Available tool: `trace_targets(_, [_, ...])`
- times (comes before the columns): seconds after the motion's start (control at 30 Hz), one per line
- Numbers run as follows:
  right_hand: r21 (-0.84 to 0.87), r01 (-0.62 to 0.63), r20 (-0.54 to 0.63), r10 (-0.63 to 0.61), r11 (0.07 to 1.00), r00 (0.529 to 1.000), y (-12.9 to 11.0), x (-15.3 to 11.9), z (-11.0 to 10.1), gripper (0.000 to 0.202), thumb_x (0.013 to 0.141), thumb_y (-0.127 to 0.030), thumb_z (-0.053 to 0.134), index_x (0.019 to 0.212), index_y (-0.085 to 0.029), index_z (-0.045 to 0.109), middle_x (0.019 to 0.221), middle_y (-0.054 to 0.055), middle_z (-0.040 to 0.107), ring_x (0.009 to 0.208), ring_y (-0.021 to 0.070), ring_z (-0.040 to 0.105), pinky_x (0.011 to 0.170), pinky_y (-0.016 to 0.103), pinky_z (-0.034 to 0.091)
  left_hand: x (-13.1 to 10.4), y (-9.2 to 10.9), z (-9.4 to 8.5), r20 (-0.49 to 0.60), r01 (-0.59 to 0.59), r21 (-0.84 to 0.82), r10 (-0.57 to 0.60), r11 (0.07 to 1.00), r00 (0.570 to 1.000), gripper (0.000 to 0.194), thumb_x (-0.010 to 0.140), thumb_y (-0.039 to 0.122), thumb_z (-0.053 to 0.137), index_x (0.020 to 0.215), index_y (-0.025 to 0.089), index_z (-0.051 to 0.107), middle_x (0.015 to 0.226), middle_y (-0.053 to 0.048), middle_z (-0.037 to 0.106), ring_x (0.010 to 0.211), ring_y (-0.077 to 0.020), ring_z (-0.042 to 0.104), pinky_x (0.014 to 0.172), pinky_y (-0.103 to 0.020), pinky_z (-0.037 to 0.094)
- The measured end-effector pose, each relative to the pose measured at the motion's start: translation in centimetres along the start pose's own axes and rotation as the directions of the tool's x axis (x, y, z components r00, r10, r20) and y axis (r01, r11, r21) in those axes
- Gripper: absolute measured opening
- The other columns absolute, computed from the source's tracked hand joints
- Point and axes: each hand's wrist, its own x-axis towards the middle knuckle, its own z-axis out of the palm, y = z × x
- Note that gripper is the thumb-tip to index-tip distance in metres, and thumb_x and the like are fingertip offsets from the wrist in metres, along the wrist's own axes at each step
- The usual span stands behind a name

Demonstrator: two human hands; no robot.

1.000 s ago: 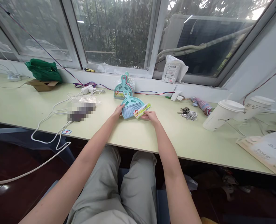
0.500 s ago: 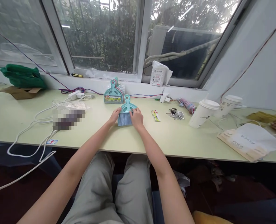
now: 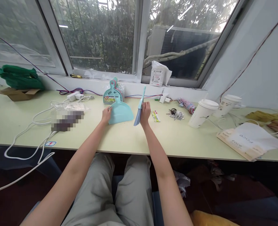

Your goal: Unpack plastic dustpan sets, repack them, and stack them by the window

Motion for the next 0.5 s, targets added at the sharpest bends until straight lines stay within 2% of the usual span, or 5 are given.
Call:
trace_targets(0.07, [-0.199,-0.019,-0.051,0.009,0.980,0.999,0.8,0.6,-1.5,0.045,0.098,-0.038,0.019,0.089,-0.021,0.060,0.098,0.008,0.057,0.091,0.0209,0.053,0.079,0.031,0.040,0.5,-0.6,-1.4,-0.042,0.092,0.206,-0.086,0.974,0.995,0.029,0.090,0.030,0.043,0.098,0.019,0.069,0.100,-0.011,0.070,0.099,-0.0265,0.060,0.085,-0.033,0.041])
trace_targets(0.1, [-0.315,-0.016,-0.013,0.012,0.949,1.000,1.3,0.7,-2.1,0.042,0.097,-0.036,0.023,0.087,-0.020,0.061,0.097,0.008,0.059,0.091,0.0211,0.054,0.078,0.031,0.040,0.6,-0.8,-2.1,-0.031,0.141,0.314,-0.139,0.939,0.990,0.030,0.090,0.032,0.043,0.100,0.019,0.069,0.104,-0.012,0.069,0.101,-0.0277,0.060,0.084,-0.034,0.041])
trace_targets(0.2, [-0.584,0.063,0.237,0.096,0.809,0.967,2.9,0.3,-2.4,0.038,0.094,-0.029,0.032,0.086,-0.017,0.067,0.099,0.012,0.064,0.098,0.0237,0.055,0.081,0.033,0.039,0.5,-0.8,-3.3,0.045,0.205,0.542,-0.272,0.815,0.961,0.035,0.088,0.040,0.045,0.095,0.018,0.071,0.106,-0.016,0.069,0.103,-0.0308,0.061,0.082,-0.036,0.043])
trace_targets(0.33, [-0.774,0.154,0.360,0.227,0.615,0.905,4.1,-0.6,-1.1,0.036,0.092,-0.027,0.037,0.100,-0.011,0.069,0.113,0.020,0.063,0.113,0.0311,0.050,0.096,0.044,0.030,0.1,-0.3,-3.5,0.053,0.174,0.629,-0.265,0.758,0.963,0.054,0.089,0.055,0.035,0.091,0.016,0.072,0.105,-0.018,0.069,0.103,-0.0318,0.061,0.082,-0.038,0.044])
trace_targets(0.5, [-0.802,0.095,0.291,0.246,0.590,0.925,3.4,-0.8,0.3,0.047,0.091,-0.044,0.039,0.110,-0.010,0.066,0.118,0.021,0.061,0.116,0.0348,0.047,0.101,0.053,0.022,-0.1,-0.2,-3.2,0.080,0.143,0.644,-0.251,0.752,0.965,0.046,0.085,0.053,0.044,0.101,0.020,0.070,0.108,-0.015,0.069,0.103,-0.0307,0.061,0.082,-0.037,0.044])
